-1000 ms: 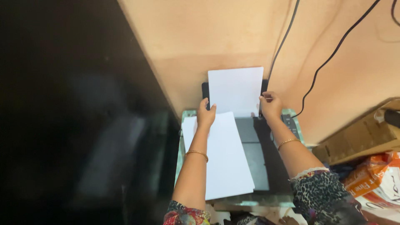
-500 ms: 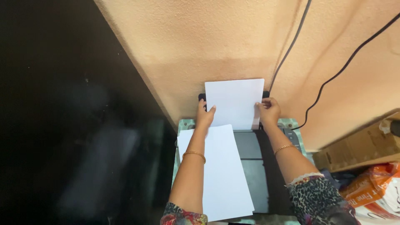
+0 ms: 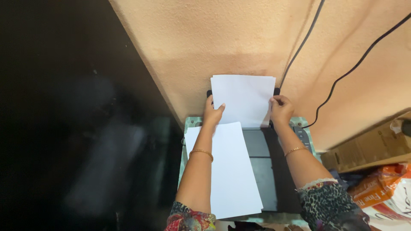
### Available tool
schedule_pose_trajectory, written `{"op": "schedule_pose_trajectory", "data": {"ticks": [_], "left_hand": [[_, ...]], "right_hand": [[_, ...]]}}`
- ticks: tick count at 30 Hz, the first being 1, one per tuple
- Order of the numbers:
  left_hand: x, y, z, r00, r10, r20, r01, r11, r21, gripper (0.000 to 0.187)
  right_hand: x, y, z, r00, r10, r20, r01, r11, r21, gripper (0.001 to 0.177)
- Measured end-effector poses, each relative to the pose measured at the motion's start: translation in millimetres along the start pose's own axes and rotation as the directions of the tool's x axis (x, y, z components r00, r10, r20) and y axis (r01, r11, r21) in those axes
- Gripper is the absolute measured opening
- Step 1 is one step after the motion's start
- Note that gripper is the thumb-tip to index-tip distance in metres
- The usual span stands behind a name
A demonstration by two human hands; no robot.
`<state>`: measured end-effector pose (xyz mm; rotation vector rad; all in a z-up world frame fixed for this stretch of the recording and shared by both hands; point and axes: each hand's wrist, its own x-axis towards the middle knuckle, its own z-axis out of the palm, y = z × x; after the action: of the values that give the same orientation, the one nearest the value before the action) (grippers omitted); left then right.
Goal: The person operates a multifunction printer to copy documents. They place a sheet on the scanner, close the lid, and retrieve the printed copy. They repeat this process several times, then load blank sheets into the paper tray.
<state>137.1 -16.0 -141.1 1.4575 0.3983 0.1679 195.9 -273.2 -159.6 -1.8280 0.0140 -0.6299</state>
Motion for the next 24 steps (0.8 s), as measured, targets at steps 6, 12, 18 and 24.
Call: {"op": "schedule_pose_trajectory", "data": {"ticks": [6, 12, 18, 24], "left_hand": [[-15.3, 14.4, 0.4, 0.997, 0.053, -0.054, -0.041, 0.979, 0.201, 0.084], [-38.7, 38.8, -15.1, 0.954, 0.275, -0.118, -0.225, 0.920, 0.321, 0.093], [-68.2, 68.3, -47.4, 0.874, 0.465, -0.138, -0.423, 0.870, 0.252, 0.086], [-111.6, 96.3, -82.6, 0.920, 0.393, 0.000, -0.393, 0.919, 0.015, 0.023]], "right_hand": [[-3.3, -40.2, -22.7, 0.969, -0.236, -0.072, 0.241, 0.967, 0.078, 0.006], [0.3, -91.6, -34.4, 0.983, -0.181, 0.014, 0.159, 0.898, 0.409, 0.008], [-17.7, -153.4, -58.1, 0.986, -0.093, 0.138, 0.013, 0.870, 0.493, 0.010], [-48.1, -206.6, -60.4, 0.985, -0.067, 0.158, -0.039, 0.808, 0.588, 0.014]]}}
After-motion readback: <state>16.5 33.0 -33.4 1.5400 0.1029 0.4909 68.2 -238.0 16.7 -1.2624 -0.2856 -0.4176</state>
